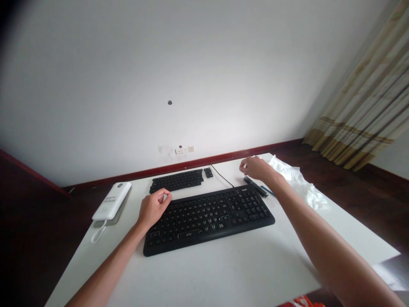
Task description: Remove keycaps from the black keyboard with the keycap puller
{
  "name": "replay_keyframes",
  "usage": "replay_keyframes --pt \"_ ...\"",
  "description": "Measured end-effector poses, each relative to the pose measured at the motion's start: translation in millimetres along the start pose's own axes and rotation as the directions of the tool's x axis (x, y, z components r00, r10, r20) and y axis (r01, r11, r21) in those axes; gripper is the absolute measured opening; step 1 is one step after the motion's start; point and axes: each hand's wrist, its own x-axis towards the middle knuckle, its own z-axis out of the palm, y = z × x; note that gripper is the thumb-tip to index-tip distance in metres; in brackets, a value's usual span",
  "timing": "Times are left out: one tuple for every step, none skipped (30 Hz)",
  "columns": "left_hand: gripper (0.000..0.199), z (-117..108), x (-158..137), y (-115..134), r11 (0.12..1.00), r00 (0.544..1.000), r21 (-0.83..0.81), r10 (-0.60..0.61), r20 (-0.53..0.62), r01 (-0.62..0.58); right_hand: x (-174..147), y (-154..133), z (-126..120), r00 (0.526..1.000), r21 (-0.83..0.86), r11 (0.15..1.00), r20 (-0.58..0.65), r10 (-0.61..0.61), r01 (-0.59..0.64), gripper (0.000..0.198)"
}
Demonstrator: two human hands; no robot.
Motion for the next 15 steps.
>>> replay_keyframes --pt "0.026 -0.3 -0.1 0.7 1.0 1.0 0.0 -0.003 0.0 0.003 -7.7 14.7 5.1 0.999 -0.034 0.999 -0.029 0.016 -0.017 0.02" --pt "0.026 -0.8 -0.2 1.5 1.0 1.0 0.002 -0.005 0.0 0.005 -14.5 28.8 10.3 0.998 -0.058 0.998 -0.048 0.03 -0.032 0.021" --pt "0.026 -1.3 -0.4 2.4 1.0 1.0 0.006 -0.004 0.0 0.004 -20.2 41.7 15.3 0.998 -0.067 0.997 -0.05 0.043 -0.046 0.022" --pt "0.026 -1.8 -0.7 3.2 1.0 1.0 0.011 0.0 0.0 0.0 -24.6 52.9 19.9 0.998 -0.052 0.997 -0.047 0.046 -0.048 0.024" --pt "0.027 -2.2 -1.1 3.8 1.0 1.0 0.015 0.007 0.001 -0.007 -27.8 61.9 23.9 0.999 -0.023 0.999 -0.021 0.043 -0.043 0.026" --pt "0.027 -2.6 -1.6 4.2 1.0 1.0 0.018 0.014 0.001 -0.014 -29.7 68.4 27.2 0.999 0.01 0.999 0.02 0.032 -0.032 0.027" --pt "0.028 -2.8 -2.1 4.4 1.0 1.0 0.021 0.02 0.001 -0.02 -30.7 72.4 29.5 0.998 0.042 0.999 0.059 0.021 -0.024 0.026" --pt "0.028 -2.9 -2.6 4.4 0.999 1.0 0.022 0.026 -0.003 -0.026 -31.1 74.3 30.9 0.995 0.072 0.997 0.095 0.012 -0.019 0.024" --pt "0.028 -3.1 -3.1 4.6 0.999 0.999 0.022 0.033 -0.008 -0.033 -31.2 74.4 31.2 0.992 0.095 0.995 0.123 0.006 -0.018 0.022" --pt "0.029 -3.4 -3.5 5.2 0.999 0.999 0.017 0.044 -0.014 -0.044 -31.2 73.4 30.5 0.99 0.112 0.993 0.141 0.006 -0.021 0.019" --pt "0.029 -4.1 -3.9 6.4 0.998 0.998 0.011 0.064 -0.025 -0.063 -31.4 71.9 29.2 0.988 0.126 0.992 0.152 0.007 -0.026 0.018" --pt "0.029 -5.6 -4.2 8.8 0.996 0.995 0.005 0.094 -0.041 -0.093 -32.0 70.4 27.3 0.987 0.139 0.99 0.16 0.005 -0.028 0.017" --pt "0.029 -8.1 -4.8 12.7 0.991 0.989 0.0 0.135 -0.065 -0.135 -32.9 69.2 25.2 0.986 0.151 0.988 0.167 0.002 -0.027 0.016" --pt "0.029 -12.1 -5.7 18.2 0.982 0.978 -0.005 0.186 -0.098 -0.187 -34.1 68.6 23.2 0.985 0.161 0.987 0.173 -0.002 -0.027 0.016" --pt "0.027 -17.7 -7.4 25.4 0.969 0.96 -0.007 0.242 -0.141 -0.245 -35.5 68.6 21.3 0.983 0.17 0.985 0.181 -0.007 -0.025 0.016"
